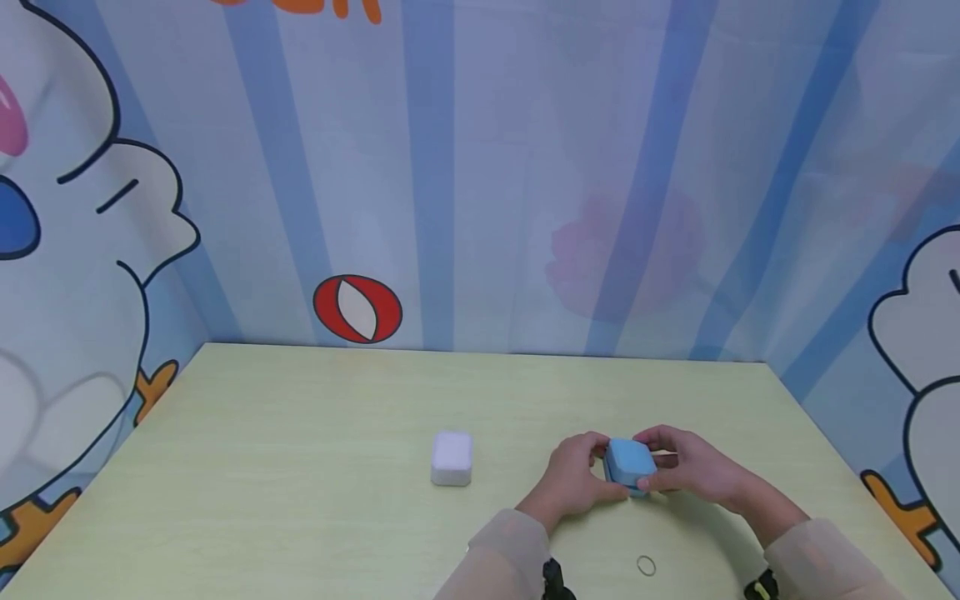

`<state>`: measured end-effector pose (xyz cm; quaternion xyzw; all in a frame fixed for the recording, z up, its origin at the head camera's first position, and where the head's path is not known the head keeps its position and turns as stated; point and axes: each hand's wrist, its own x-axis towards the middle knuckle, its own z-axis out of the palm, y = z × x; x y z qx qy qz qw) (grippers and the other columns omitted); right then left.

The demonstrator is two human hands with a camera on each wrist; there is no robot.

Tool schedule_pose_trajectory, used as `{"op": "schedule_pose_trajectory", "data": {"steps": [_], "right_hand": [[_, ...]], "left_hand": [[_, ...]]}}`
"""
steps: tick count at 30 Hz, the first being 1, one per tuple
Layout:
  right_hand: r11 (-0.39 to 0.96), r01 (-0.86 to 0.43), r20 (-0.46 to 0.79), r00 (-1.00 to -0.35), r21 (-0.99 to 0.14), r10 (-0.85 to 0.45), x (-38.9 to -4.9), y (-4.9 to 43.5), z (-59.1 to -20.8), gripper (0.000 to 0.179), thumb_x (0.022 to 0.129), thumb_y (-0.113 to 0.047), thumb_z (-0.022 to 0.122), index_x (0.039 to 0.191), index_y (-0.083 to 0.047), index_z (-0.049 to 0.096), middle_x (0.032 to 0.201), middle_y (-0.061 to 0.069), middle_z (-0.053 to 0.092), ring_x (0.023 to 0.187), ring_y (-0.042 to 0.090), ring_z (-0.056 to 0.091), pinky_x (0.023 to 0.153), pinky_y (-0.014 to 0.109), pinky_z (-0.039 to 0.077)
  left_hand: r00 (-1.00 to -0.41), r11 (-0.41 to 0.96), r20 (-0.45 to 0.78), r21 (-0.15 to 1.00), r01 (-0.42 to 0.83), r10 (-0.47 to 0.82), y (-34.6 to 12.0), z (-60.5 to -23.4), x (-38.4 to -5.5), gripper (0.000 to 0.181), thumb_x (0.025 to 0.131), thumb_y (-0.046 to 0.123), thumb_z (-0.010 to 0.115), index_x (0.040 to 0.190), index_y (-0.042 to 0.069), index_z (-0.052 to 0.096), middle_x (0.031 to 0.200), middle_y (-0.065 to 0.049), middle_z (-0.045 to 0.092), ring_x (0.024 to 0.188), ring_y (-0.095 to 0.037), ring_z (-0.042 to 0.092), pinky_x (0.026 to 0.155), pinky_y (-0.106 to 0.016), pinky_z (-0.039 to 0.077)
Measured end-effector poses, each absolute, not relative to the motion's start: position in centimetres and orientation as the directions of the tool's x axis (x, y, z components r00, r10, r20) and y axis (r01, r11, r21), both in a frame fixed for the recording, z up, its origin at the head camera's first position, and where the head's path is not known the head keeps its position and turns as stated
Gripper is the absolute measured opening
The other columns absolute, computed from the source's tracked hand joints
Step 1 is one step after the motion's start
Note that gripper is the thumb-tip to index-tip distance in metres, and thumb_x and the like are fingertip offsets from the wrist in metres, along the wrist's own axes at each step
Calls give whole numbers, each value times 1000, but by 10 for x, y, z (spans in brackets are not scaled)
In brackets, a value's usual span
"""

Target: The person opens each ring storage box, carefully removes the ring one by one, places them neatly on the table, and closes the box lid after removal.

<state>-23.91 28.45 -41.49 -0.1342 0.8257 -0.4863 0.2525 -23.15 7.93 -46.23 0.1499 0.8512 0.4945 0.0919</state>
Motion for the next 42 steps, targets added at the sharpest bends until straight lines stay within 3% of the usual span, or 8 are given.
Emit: {"op": "schedule_pose_trajectory", "data": {"steps": [21, 42], "right_hand": [[483, 2, -267, -835, -876, -481, -236, 283, -415, 67, 81, -19, 75, 129, 9, 38, 128, 23, 47, 125, 43, 46, 84, 33, 52], [545, -119, -183, -864, -830, -468, -233, 278, -415, 64, 75, -14, 79, 122, 8, 42, 123, 22, 50, 124, 50, 44, 91, 42, 50]], "left_hand": [[-935, 443, -13, 883, 155, 354, 80, -467, -233, 58, 71, 27, 83, 122, 16, 57, 110, 9, 59, 97, -7, 53, 86, -24, 46], [-932, 459, -2, 871, 176, 361, 79, -463, -232, 56, 70, 25, 85, 119, 16, 58, 110, 8, 59, 97, -6, 53, 86, -22, 46]]}}
